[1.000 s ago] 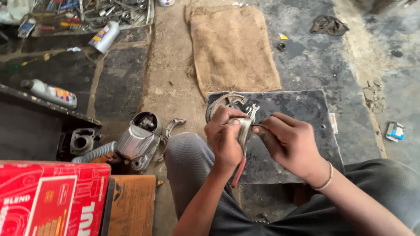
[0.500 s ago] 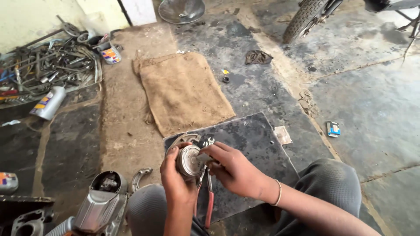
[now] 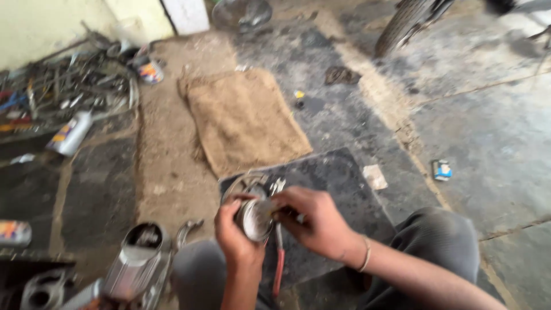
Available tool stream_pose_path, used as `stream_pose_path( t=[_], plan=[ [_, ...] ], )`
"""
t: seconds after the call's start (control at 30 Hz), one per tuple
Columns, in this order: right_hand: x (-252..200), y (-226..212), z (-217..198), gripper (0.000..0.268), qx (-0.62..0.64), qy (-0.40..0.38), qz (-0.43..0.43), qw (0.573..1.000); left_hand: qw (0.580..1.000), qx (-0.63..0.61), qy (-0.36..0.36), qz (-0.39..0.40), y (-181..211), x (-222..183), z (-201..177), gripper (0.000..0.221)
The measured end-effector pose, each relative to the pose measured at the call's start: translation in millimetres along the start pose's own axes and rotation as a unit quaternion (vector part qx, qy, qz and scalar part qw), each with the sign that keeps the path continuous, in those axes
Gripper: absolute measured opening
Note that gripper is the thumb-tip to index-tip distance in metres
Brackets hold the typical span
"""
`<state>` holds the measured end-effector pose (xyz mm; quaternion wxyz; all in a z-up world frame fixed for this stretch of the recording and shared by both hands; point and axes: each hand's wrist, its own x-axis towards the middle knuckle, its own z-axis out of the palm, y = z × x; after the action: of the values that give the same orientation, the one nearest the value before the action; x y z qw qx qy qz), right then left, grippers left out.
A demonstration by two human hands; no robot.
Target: The person cleans a motorcycle piston by scraping its surface with a small tool and then wipes it down with a cloth. They continue to rotate the piston, scraping and cleaning different areas of the component throughout the process.
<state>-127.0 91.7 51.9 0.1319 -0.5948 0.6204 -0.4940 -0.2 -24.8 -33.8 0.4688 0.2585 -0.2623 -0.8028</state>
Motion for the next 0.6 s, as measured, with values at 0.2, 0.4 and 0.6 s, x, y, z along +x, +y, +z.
stream_pose_path(
  t=[0.2,0.4,0.6],
  plan=[
    [2.9,-16.6,0.5,0.023,-0.009,-0.005,-0.03,1.0,0.999,-0.03,-0.03,0.008,-4.5,-4.0,7.7,0.024],
    [1.5,-19.8,0.5,0.016,-0.058,0.005,0.027,0.998,0.995,0.077,-0.059,0.036,8.6,-11.3,19.9,0.029],
    [0.3,-20.7,-0.9,0.02,-0.079,0.008,-0.008,0.997,0.97,0.206,-0.071,0.107,18.9,-18.3,28.5,0.032]
  ],
)
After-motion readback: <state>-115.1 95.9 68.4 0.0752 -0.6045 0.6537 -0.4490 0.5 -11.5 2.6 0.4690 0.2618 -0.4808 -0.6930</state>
